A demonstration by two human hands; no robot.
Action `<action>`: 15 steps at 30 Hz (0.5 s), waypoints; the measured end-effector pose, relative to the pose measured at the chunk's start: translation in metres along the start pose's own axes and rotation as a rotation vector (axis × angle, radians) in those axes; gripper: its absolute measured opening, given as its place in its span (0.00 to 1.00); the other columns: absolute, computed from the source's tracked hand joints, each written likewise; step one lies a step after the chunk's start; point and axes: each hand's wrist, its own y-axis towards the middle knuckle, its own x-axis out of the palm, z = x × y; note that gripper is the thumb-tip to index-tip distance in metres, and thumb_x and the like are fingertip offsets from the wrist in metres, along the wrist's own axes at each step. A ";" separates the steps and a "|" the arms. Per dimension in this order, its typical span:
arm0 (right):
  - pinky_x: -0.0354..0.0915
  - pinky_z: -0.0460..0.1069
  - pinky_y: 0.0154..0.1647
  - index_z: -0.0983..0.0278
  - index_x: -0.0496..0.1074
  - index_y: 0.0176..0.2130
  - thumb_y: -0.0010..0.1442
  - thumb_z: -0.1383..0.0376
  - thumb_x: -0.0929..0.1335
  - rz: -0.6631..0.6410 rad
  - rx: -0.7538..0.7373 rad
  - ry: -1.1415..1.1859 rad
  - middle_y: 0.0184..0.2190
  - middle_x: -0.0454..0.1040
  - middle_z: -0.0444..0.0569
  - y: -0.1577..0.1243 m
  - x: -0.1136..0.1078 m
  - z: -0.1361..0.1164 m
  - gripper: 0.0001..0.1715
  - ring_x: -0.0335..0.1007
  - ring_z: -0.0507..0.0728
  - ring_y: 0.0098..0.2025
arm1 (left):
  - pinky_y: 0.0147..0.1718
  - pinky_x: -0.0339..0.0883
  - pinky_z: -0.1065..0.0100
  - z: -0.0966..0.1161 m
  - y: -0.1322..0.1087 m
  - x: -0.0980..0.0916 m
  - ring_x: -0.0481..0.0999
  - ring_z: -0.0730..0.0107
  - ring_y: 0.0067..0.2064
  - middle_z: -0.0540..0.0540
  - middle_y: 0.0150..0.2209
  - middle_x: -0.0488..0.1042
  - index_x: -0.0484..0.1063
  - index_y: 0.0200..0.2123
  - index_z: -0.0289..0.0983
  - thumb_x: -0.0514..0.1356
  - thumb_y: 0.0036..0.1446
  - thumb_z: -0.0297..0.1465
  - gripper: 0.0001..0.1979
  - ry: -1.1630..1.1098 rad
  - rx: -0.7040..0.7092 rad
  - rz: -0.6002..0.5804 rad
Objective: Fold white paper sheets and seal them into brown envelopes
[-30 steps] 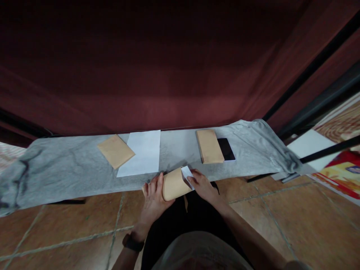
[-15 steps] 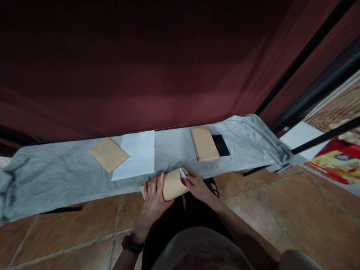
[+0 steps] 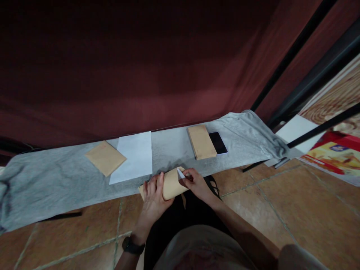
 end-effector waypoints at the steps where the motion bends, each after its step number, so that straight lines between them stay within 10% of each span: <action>1: 0.66 0.48 0.40 0.60 0.71 0.44 0.58 0.65 0.67 0.029 0.017 0.046 0.38 0.74 0.44 0.000 -0.001 -0.002 0.12 0.71 0.54 0.37 | 0.66 0.44 0.38 0.000 0.001 -0.002 0.61 0.40 0.65 0.30 0.61 0.63 0.43 0.72 0.35 0.65 0.52 0.38 0.50 0.004 0.006 0.009; 5: 0.65 0.47 0.33 0.60 0.67 0.53 0.54 0.64 0.69 0.070 0.095 0.105 0.37 0.74 0.43 0.000 -0.003 -0.004 0.26 0.70 0.53 0.31 | 0.67 0.42 0.39 -0.001 0.008 -0.012 0.59 0.41 0.66 0.29 0.62 0.62 0.44 0.72 0.34 0.64 0.53 0.36 0.48 0.031 0.047 0.019; 9: 0.59 0.45 0.27 0.63 0.74 0.32 0.54 0.63 0.69 -0.031 0.179 0.022 0.23 0.71 0.39 0.004 -0.006 -0.001 0.05 0.65 0.51 0.25 | 0.67 0.39 0.38 -0.001 0.018 -0.022 0.57 0.41 0.68 0.31 0.63 0.62 0.47 0.71 0.36 0.64 0.53 0.33 0.46 0.069 0.097 -0.014; 15: 0.64 0.46 0.27 0.63 0.75 0.28 0.47 0.56 0.73 0.085 0.256 0.494 0.22 0.75 0.41 0.021 0.001 -0.001 0.12 0.69 0.53 0.25 | 0.67 0.38 0.35 -0.004 0.030 -0.025 0.42 0.38 0.73 0.29 0.73 0.43 0.43 0.73 0.36 0.63 0.58 0.42 0.47 -0.051 -0.082 0.181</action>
